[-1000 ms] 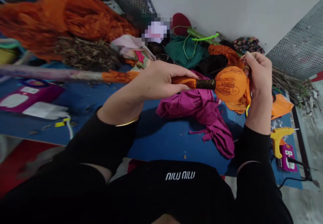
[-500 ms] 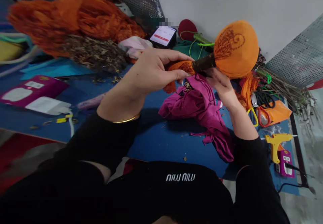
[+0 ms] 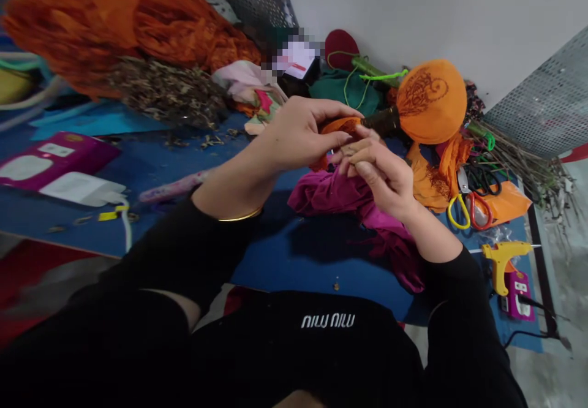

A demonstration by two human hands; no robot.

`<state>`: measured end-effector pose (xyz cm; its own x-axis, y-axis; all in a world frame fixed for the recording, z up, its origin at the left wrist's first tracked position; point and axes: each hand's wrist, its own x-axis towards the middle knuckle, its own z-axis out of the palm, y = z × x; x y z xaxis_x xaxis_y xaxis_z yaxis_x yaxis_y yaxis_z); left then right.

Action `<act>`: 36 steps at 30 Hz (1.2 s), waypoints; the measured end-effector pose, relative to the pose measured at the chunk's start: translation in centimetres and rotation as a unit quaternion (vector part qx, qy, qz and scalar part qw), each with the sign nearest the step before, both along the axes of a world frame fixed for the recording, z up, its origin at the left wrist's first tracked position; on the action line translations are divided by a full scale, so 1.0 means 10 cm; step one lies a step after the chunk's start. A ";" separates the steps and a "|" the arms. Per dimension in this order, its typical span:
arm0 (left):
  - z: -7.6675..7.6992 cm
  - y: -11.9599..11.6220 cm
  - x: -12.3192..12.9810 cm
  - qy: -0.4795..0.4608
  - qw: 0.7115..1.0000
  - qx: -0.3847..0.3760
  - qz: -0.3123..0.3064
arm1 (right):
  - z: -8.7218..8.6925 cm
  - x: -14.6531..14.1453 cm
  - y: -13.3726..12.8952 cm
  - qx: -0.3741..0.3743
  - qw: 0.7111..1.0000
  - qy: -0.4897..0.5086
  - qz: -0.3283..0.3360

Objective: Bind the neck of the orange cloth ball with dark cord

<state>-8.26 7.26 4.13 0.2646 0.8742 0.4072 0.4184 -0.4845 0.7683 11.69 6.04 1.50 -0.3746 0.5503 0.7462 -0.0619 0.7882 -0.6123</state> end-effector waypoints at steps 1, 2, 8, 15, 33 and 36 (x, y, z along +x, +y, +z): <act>-0.01 -0.01 0.03 0.009 1.000 -0.002 -0.003 | -0.02 -0.02 0.00 -0.030 0.999 0.030 0.027; -0.02 -0.02 0.06 0.016 1.000 -0.001 0.000 | -0.03 -0.03 -0.01 -0.059 0.996 0.054 0.036; -0.09 -0.10 0.20 0.054 0.997 0.023 0.058 | 0.05 -0.08 -0.25 -0.093 0.990 0.061 -0.082; -0.14 -0.11 0.25 0.083 0.994 0.020 0.070 | 0.12 -0.15 -0.47 -0.001 0.994 0.030 -0.106; -0.18 -0.07 0.22 0.135 0.989 -0.001 0.055 | 0.40 0.26 -0.07 0.000 0.988 0.005 -0.154; -0.19 -0.07 0.22 0.143 0.988 0.001 0.057 | 0.38 0.23 -0.06 -0.008 0.992 0.036 -0.124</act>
